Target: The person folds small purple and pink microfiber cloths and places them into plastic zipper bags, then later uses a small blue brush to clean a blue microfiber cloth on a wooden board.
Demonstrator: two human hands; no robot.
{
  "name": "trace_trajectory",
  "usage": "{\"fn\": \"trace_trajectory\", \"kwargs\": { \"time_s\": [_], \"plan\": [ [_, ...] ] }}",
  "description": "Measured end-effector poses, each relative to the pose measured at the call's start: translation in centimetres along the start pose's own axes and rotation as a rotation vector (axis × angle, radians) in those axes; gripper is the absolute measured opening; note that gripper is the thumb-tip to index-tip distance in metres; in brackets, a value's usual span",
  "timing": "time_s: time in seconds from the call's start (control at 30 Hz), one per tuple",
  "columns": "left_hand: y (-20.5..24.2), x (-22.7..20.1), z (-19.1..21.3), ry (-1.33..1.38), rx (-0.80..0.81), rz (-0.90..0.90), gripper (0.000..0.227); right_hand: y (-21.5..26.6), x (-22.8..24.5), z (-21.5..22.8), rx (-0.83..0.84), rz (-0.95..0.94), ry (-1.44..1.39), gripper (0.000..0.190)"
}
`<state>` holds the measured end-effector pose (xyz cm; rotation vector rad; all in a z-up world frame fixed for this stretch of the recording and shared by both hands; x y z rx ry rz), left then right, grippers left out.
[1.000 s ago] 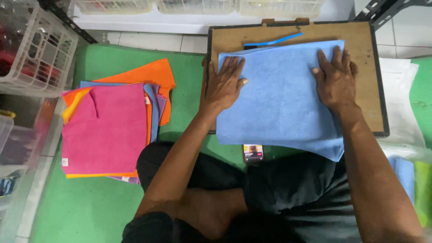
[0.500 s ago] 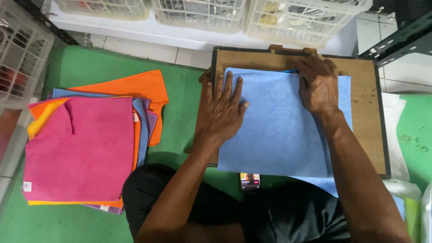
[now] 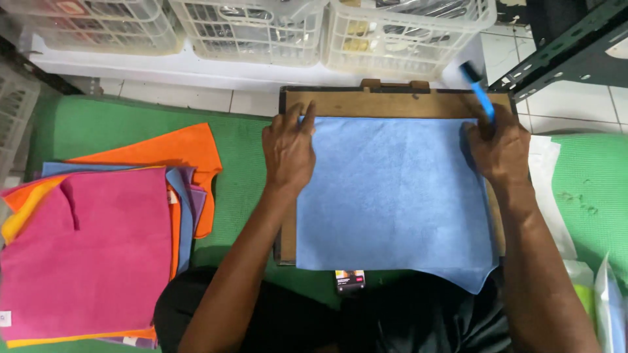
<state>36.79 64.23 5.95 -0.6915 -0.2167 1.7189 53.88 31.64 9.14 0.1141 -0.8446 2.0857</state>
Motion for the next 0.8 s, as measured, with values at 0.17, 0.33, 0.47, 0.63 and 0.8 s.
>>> {"fn": "trace_trajectory", "kwargs": {
  "time_s": [0.17,0.33,0.47,0.63,0.8],
  "plan": [
    [-2.5,0.9,-0.3,0.056,-0.057,0.009,0.020,0.3,-3.1,-1.9,0.099,-0.074,0.050,0.020],
    [-4.5,2.1,-0.8,0.032,-0.089,0.050,0.007,-1.7,-3.8,-3.2,-0.001,0.045,0.012,0.013],
    [-4.6,2.5,-1.7,0.035,-0.006,0.111,0.009,-2.9,-0.8,-2.5,-0.036,0.063,0.038,0.011],
    [-1.4,-1.4,-0.5,-0.158,0.199,-0.095,0.049,-0.8,5.4,-1.7,0.143,-0.084,-0.077,0.015],
    [1.4,-0.6,-2.8,-0.107,0.280,-0.066,0.055,3.3,12.3,-4.5,0.249,-0.271,-0.458,0.017]
  ]
}}
Point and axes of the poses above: each hand's wrist, its own y-axis away from the middle knuckle, its own z-axis out of the back of the hand, x = y × z, the point moved 6 cm from there along -y, towards the middle knuckle, and after that the axes turned 2 degrees about x, right-handed, at the moved point
